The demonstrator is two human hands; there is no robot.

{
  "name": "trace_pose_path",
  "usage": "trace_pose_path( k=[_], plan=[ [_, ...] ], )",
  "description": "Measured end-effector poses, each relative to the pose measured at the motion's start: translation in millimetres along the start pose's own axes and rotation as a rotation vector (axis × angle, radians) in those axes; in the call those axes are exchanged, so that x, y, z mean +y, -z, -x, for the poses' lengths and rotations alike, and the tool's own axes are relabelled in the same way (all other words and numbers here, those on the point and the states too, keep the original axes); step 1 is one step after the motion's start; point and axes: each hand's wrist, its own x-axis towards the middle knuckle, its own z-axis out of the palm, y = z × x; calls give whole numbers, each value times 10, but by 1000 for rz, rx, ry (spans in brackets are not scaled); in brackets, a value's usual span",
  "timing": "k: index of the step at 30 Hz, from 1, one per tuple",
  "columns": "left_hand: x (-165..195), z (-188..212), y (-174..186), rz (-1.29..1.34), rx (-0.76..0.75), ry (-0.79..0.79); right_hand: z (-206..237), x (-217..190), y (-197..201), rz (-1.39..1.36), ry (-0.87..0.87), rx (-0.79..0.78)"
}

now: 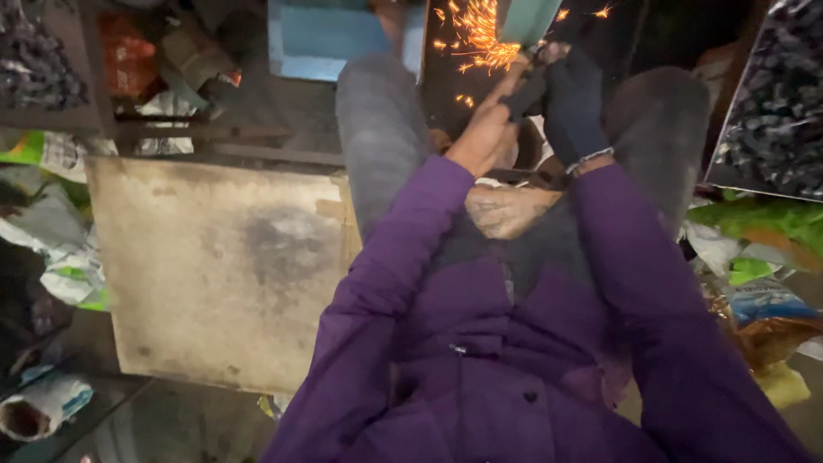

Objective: The person sits on the floor and grinds small metal workpieces against a running bench grinder, producing sparks, periodically rotating the pieces and reaching into a tray of similar dark metal parts to pick new ones, placing finished pieces in a container between their legs.

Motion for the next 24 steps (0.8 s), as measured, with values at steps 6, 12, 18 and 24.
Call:
trace_pose_path(
  k=[6, 12, 18, 24],
  plan=[
    [19, -49, -10, -37, 60, 34, 132, -35, 67, -252, -62, -59],
    [12, 102, 82, -349, 62, -83, 460, -155, 103, 625, 245, -139],
    [239, 133, 123, -661, 193, -189, 379, -241, -76, 128, -85, -309],
    [236, -67, 189, -736, 344, -200, 181, -265, -236, 285, 29, -231]
  ],
)
